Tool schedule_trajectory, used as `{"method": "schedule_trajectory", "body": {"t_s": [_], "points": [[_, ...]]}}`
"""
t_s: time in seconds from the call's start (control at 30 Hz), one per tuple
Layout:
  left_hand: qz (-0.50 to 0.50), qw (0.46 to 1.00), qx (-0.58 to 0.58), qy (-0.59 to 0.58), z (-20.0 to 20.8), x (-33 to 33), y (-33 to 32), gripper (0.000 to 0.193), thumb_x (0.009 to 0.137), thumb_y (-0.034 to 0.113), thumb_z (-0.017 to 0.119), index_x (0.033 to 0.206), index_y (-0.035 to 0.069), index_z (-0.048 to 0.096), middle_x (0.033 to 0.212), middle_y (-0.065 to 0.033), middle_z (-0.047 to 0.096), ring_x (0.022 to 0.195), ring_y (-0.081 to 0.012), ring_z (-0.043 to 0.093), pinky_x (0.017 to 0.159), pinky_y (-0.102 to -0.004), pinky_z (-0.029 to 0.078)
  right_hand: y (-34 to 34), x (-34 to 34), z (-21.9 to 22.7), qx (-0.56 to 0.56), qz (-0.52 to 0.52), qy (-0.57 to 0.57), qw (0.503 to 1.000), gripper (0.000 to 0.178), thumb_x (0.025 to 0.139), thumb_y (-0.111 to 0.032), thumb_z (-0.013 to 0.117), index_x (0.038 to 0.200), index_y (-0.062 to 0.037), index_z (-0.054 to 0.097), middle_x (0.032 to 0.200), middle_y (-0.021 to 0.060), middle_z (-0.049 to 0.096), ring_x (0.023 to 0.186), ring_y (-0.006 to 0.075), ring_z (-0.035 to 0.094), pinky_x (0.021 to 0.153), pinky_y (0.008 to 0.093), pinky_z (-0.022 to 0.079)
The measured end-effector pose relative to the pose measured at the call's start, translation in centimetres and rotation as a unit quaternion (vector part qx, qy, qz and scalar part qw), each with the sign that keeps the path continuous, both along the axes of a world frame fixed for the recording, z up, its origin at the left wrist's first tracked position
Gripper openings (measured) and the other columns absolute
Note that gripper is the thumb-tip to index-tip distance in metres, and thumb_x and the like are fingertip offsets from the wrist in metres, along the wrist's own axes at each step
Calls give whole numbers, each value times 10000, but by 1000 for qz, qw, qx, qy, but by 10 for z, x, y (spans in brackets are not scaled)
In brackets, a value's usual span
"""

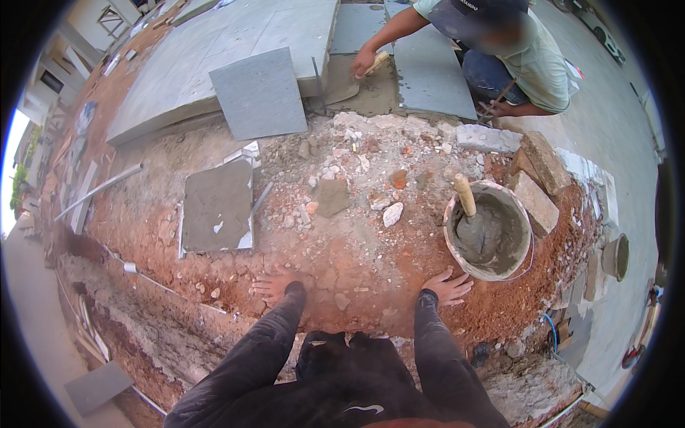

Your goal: The person applies cement to the back of a square tile using a trowel. They then place the tile onto a prepared floor area and adjust its position. Another worker is visible nearby, also laying tiles.

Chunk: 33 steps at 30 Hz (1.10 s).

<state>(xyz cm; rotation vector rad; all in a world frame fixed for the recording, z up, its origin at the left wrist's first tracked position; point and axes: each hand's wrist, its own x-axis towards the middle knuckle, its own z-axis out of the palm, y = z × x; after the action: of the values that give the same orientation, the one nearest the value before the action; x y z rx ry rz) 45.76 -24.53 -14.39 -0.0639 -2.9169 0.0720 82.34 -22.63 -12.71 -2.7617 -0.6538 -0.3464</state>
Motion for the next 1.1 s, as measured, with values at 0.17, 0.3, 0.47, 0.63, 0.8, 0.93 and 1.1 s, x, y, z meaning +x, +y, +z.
{"method": "schedule_trajectory", "body": {"t_s": [0.17,0.3,0.47,0.63,0.8,0.93,1.1], "points": [[-4,1000,4,30,-14,-14,-5,772,864,620,423,1393,61,368,1500,-178,255,1395,-288,243,1059,-527,252,1,-5,1,-1,1,11,1000,614,936,-500,434,1404,-109,365,1492,129,284,1374,302,277,1079,576,216],[-7,1000,12,18,-10,-11,-4,768,867,619,421,1391,60,370,1499,-180,256,1394,-295,244,1059,-529,252,1,-3,0,1,-1,11,1000,613,938,-505,426,1404,-112,365,1492,128,285,1374,302,279,1078,576,218],[-6,1000,14,-1,4,-2,-2,764,871,617,423,1386,55,374,1490,-185,267,1390,-303,248,1060,-529,253,0,0,-1,-3,-1,3,1000,612,940,-512,414,1403,-114,367,1492,128,285,1373,303,280,1079,576,219],[-4,1000,9,9,5,-5,-1,763,871,618,422,1386,57,372,1486,-187,274,1386,-304,258,1061,-525,257,0,-2,-3,-1,2,-1,1000,608,941,-505,418,1403,-113,367,1491,131,284,1372,302,281,1080,575,218],[-4,1000,6,6,1,-6,-3,762,872,615,423,1390,60,366,1484,-185,279,1381,-299,270,1059,-522,261,0,-2,-2,-4,0,8,1000,603,940,-493,427,1403,-112,366,1491,132,284,1374,299,279,1081,574,216],[-9,1000,1,14,0,-5,-3,759,867,619,429,1383,65,376,1482,-181,285,1375,-297,280,1053,-521,267,0,-1,-1,-8,0,5,1000,604,940,-492,429,1403,-109,366,1491,131,286,1374,298,279,1081,573,217],[-6,1000,0,16,-3,-8,-4,757,861,622,437,1375,69,388,1481,-180,288,1371,-301,284,1047,-527,269,0,-3,0,-4,-1,8,1000,609,941,-503,420,1400,-105,372,1491,129,287,1373,299,281,1080,575,219]]}}
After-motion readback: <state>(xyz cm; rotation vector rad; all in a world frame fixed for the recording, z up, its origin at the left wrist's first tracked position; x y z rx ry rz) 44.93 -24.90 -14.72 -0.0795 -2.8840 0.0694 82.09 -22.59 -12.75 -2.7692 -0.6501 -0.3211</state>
